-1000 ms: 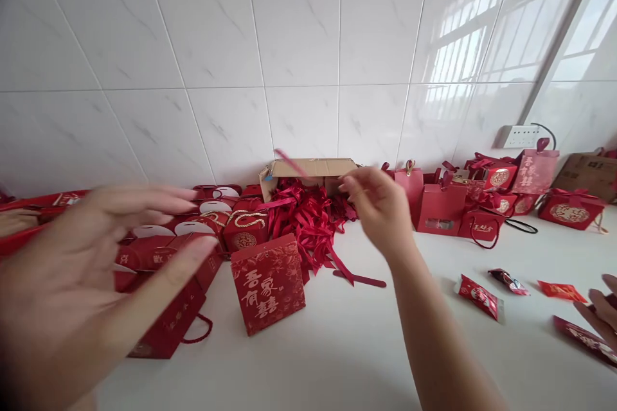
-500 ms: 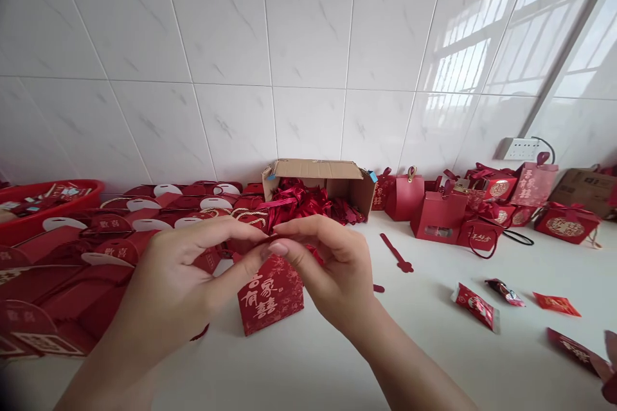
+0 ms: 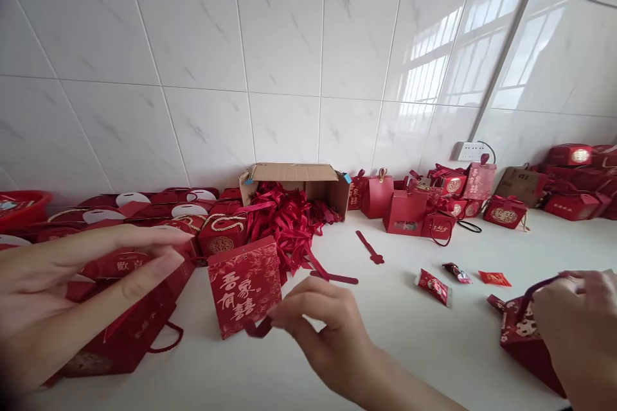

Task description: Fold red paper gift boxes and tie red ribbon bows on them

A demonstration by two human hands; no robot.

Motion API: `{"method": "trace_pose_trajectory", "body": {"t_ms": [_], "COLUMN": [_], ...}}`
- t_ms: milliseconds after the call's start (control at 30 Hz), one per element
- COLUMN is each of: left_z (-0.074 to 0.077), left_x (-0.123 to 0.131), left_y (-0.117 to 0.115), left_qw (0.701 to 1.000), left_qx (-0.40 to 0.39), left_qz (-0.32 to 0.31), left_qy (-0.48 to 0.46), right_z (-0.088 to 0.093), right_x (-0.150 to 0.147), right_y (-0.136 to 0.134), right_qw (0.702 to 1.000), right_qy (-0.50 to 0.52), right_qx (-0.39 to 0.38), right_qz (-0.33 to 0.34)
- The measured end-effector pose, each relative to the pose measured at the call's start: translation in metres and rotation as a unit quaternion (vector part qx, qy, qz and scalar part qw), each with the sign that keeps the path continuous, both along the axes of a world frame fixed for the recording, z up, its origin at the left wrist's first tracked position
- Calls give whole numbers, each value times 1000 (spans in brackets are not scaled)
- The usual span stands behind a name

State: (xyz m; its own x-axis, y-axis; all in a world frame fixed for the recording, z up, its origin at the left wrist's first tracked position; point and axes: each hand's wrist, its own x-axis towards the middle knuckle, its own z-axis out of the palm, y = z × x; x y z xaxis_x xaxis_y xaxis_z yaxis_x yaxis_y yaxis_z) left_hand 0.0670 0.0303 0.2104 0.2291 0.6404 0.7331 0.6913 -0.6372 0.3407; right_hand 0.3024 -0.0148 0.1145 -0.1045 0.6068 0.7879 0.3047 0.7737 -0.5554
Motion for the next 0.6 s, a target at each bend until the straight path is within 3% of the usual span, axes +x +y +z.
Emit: {"method": "trace_pose_trajectory", "body": {"t_ms": [100,167,267,367,500,600], "left_z": [-2,-2,-1,-1,-1,-1], "left_x": [6,10,16,22,29,28], "left_y": [1,2,2,2,2,2], "left_qw": [1000,999,996,991,988,989], "left_qx": [-2,-8,-6,-11,-10,-1], "left_qz": [-19,-34,-78,-129,-151,-149], "left_qy": [17,27,47,46,21,19], "right_z": [-10,-6,13,38,57,58], "right_x": [-4,-7,-10,-13,-20,-25], "right_y": [-5,-4,6,25,50,62], "right_qw": [999,998,996,990,930,897], "right_qy": [-16,-18,-10,51,156,181], "right_qx": [-8,12,38,2,-106,-137], "right_qz": [37,58,76,128,314,379]}}
